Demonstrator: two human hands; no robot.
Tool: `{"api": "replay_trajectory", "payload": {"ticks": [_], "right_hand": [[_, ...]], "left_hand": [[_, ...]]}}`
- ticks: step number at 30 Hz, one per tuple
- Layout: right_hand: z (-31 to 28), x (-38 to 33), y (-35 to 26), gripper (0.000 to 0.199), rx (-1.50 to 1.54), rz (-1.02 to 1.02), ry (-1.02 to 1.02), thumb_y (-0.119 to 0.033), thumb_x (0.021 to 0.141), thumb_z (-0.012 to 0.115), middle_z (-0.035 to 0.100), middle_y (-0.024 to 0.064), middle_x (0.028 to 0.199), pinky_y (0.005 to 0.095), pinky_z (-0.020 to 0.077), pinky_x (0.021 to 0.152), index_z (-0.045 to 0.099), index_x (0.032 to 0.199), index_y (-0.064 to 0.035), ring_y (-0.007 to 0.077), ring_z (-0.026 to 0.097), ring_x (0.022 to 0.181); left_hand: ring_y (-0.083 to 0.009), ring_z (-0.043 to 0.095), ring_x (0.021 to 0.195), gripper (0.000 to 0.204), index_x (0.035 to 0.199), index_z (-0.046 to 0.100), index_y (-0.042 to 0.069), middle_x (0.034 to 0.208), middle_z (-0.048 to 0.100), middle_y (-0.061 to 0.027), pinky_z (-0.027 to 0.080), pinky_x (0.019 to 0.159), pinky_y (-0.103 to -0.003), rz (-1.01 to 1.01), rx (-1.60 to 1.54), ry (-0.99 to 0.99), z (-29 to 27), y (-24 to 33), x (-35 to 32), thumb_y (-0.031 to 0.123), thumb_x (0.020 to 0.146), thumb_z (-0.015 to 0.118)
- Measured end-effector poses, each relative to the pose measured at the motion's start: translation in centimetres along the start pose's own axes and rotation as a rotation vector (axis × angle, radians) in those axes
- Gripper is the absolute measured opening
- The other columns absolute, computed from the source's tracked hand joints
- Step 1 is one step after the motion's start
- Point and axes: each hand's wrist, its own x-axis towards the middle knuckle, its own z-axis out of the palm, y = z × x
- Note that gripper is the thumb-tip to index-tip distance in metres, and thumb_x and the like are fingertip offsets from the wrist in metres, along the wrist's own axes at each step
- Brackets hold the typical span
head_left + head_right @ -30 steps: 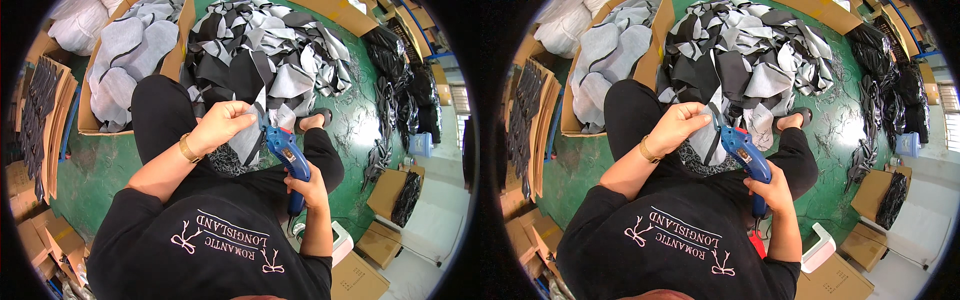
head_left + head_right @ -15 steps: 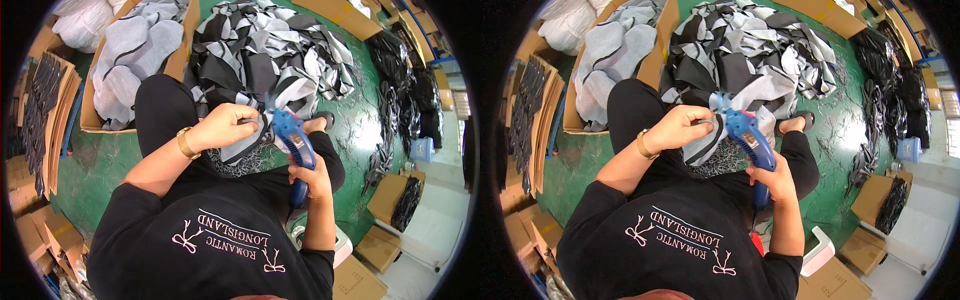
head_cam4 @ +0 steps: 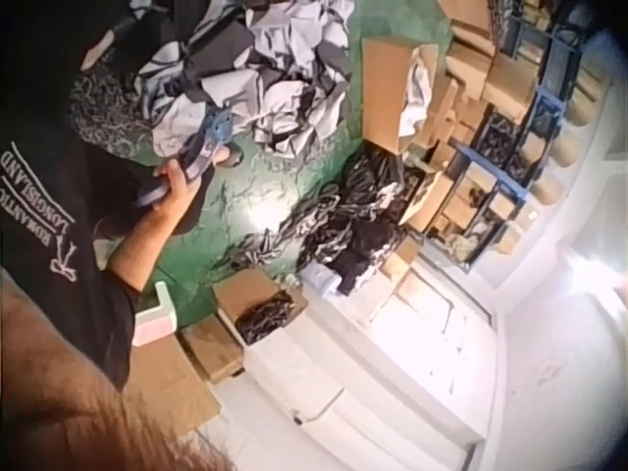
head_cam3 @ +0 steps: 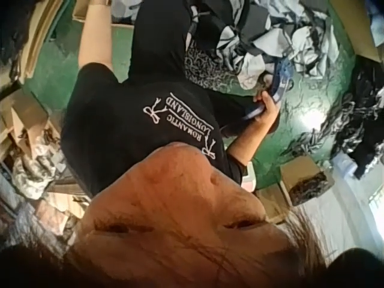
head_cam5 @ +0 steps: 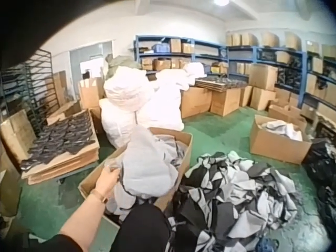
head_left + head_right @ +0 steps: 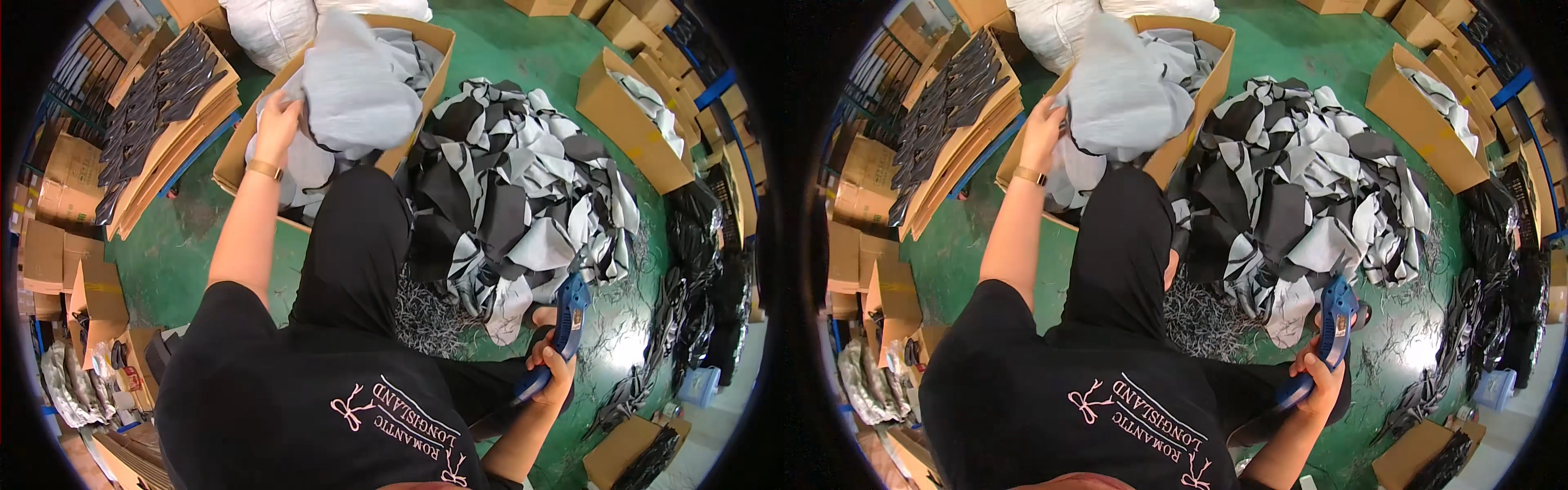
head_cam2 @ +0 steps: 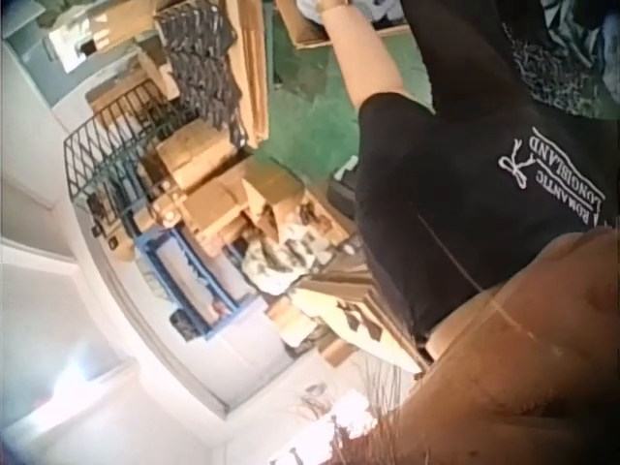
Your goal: Trimming edges of fabric pieces using a hand-held electric cutter.
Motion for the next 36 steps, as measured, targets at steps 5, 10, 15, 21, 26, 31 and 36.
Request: {"api": "replay_trajectory", "payload": {"ticks": [5, 10, 15, 21, 26, 31, 36], "right_hand": [[-0.9, 1.6, 1.0, 0.037, -0.014, 0.047, 0.055, -0.012, 0.072, 0.066, 0.049, 0.0058, 0.070, 0.0263, 0.0433, 0.051, 0.050, 0.104, 0.0009, 0.0147, 0.048, 0.058], [0.2, 3.0, 1.3, 0.037, -0.073, 0.129, 0.176, -0.010, 0.070, 0.067, 0.050, 0.0065, 0.068, 0.0294, 0.0455, 0.051, 0.051, 0.100, 0.0031, 0.0160, 0.051, 0.056], [1.2, 4.7, 2.2, 0.039, -0.104, 0.191, 0.267, -0.011, 0.070, 0.068, 0.051, 0.0068, 0.067, 0.0300, 0.0458, 0.051, 0.051, 0.101, 0.0042, 0.0158, 0.051, 0.054], [2.0, 7.2, 1.3, 0.040, -0.169, 0.230, 0.371, -0.013, 0.070, 0.068, 0.052, 0.0066, 0.065, 0.0292, 0.0452, 0.050, 0.051, 0.102, 0.0033, 0.0158, 0.051, 0.055], [2.9, 9.6, 0.5, 0.044, -0.246, 0.260, 0.366, -0.021, 0.071, 0.071, 0.050, 0.0045, 0.066, 0.0266, 0.0429, 0.050, 0.051, 0.104, 0.0006, 0.0130, 0.048, 0.056], [2.4, 10.9, 1.2, 0.046, -0.202, 0.253, 0.341, -0.021, 0.069, 0.071, 0.048, 0.0042, 0.066, 0.0263, 0.0417, 0.051, 0.051, 0.104, 0.0022, 0.0133, 0.046, 0.057], [0.2, 9.5, 0.5, 0.053, -0.155, 0.163, 0.387, -0.026, 0.067, 0.072, 0.048, 0.0026, 0.068, 0.0249, 0.0410, 0.051, 0.051, 0.105, 0.0034, 0.0118, 0.047, 0.060]], "left_hand": [[-0.0404, 0.037, 0.125, 0.071, 0.135, 0.046, 0.008, 0.135, 0.039, -0.0278, 0.032, 0.105, -0.044, 0.660, 1.177, 0.122, 0.4, -1.4, 5.2, 0.048, 0.080, 0.067], [-0.0389, 0.014, 0.140, 0.082, 0.141, 0.040, 0.030, 0.151, 0.022, -0.0199, 0.015, 0.106, -0.066, 0.448, 1.476, -0.170, 8.7, -2.9, 10.2, 0.068, 0.072, 0.062], [-0.0351, 0.003, 0.144, 0.092, 0.141, 0.038, 0.035, 0.156, 0.008, -0.0134, 0.005, 0.098, -0.077, -0.075, 1.701, -0.588, 9.8, -8.7, 14.6, 0.080, 0.063, 0.057], [-0.0384, 0.019, 0.140, 0.094, 0.141, 0.040, 0.030, 0.157, 0.005, -0.0119, 0.007, 0.100, -0.076, -0.286, 1.697, -0.809, 0.6, -21.6, 5.8, 0.075, 0.062, 0.062], [-0.0409, 0.031, 0.135, 0.098, 0.147, 0.026, 0.027, 0.150, 0.024, -0.0220, 0.023, 0.104, -0.066, -0.622, 1.654, -1.001, -7.0, -28.5, 1.5, 0.059, 0.066, 0.071], [-0.0425, 0.035, 0.132, 0.089, 0.148, 0.022, 0.021, 0.147, 0.026, -0.0283, 0.035, 0.105, -0.050, -0.434, 1.596, -1.137, -11.3, -34.7, 4.2, 0.043, 0.075, 0.068], [-0.0412, 0.045, 0.123, 0.064, 0.132, 0.050, 0.014, 0.137, 0.040, -0.0297, 0.042, 0.099, -0.045, -0.559, 1.764, -1.228, 0.6, -24.9, 4.3, 0.045, 0.078, 0.062]]}}
